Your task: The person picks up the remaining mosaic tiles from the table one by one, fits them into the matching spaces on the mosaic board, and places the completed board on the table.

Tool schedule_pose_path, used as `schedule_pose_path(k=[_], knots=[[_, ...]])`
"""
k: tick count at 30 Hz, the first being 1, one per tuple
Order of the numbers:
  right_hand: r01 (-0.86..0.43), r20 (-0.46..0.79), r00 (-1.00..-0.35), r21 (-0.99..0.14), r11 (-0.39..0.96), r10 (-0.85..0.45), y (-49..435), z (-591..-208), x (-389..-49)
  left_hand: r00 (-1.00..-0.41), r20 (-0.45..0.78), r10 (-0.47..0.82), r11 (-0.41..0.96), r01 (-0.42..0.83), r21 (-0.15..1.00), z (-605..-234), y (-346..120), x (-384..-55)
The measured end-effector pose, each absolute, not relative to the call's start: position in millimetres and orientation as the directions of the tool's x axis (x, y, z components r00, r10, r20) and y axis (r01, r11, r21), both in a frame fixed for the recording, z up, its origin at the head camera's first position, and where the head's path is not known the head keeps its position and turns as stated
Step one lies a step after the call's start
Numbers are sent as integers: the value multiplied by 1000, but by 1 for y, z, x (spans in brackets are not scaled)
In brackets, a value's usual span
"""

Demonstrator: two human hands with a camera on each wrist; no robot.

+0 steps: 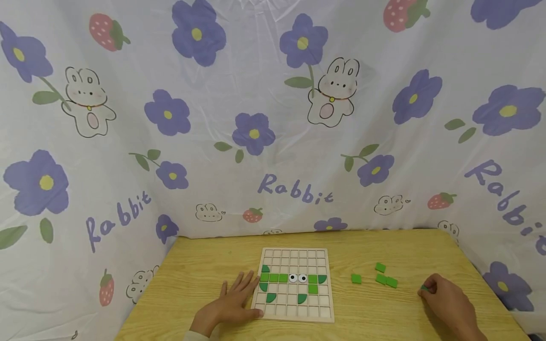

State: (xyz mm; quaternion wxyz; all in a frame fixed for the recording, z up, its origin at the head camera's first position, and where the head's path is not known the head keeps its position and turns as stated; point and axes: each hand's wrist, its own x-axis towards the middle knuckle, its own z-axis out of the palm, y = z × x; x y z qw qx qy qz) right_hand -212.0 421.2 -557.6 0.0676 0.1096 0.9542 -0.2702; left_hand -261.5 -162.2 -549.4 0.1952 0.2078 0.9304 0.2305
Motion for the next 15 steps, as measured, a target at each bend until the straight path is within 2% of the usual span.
schedule_pose_path(k=[15], knots=[[199, -62, -979, -478, 855, 193, 411, -558, -212, -836, -258, 484, 805, 309, 507, -547, -162, -261]])
